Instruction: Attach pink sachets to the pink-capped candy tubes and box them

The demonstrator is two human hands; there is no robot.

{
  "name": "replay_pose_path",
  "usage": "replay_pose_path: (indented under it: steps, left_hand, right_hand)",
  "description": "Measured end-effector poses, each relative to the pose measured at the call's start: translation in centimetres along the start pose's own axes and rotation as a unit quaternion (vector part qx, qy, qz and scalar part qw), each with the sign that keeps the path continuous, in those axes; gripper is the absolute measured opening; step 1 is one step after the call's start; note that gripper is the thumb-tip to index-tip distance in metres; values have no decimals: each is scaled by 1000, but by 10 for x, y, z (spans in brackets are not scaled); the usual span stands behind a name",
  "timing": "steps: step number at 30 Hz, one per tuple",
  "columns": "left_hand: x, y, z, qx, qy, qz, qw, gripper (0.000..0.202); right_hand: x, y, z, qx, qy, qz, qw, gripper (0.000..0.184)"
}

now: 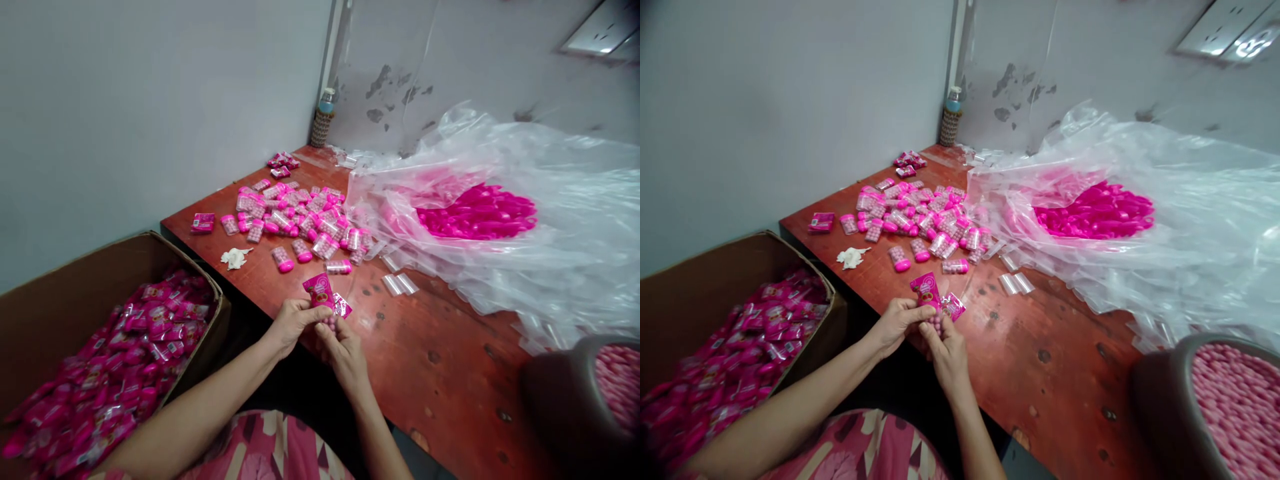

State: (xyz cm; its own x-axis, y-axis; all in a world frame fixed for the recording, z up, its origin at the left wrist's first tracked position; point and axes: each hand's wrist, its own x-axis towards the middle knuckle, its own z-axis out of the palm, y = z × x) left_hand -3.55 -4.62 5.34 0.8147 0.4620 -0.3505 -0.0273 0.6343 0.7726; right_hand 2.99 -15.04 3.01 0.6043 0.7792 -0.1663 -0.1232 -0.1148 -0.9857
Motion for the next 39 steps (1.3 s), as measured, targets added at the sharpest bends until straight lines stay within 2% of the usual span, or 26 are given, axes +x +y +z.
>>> replay_pose_path:
  steps: [3, 5, 8, 11, 15, 20, 26, 31, 33, 36, 38, 39]
  left_hand:
    - [-1, -3, -2, -12, -20, -5, 1000, 26]
    - [-1, -4, -4, -44, 7, 13, 999, 25]
    - [-2, -4, -6, -77, 43, 23, 996, 22]
    - [-5, -6, -6, -80, 22, -2, 997, 22]
    - [-11, -6, -6, -97, 18, 7, 995, 21]
    - [-15, 0, -5, -152, 63, 38, 986, 22]
    - [-16, -11, -3, -86, 23, -1, 996, 27]
    - [-24, -11, -6, -113, 37, 1, 993, 22]
    - [-34, -2, -17, -138, 69, 43, 987, 20]
    - [-48, 13, -41, -183, 171, 172, 953, 32]
    - [-50, 17, -54, -148, 214, 229, 938, 47]
    - [-48, 15, -58, -90, 217, 242, 941, 49]
  right_hand:
    - [-2, 1, 0, 39, -37, 21, 998, 24]
    - [-5, 2, 0, 95, -46, 30, 994, 22]
    - [-8, 5, -1, 181, -23, 30, 983, 20]
    - [-9, 7, -1, 221, 5, 29, 975, 14]
    - [-11, 5, 2, 211, 10, 29, 977, 16]
    - [-16, 4, 10, 147, 44, 0, 988, 16]
    - [-12, 7, 17, 246, 25, 10, 969, 13]
    - [-8, 4, 21, 224, 30, 31, 974, 18]
    - [-8, 2, 18, 207, 32, 36, 977, 20]
    - [-8, 0, 3, 190, 53, 34, 980, 23]
    - [-8, 0, -11, 173, 80, 24, 981, 20]
    - [-7, 1, -18, 165, 94, 20, 982, 18]
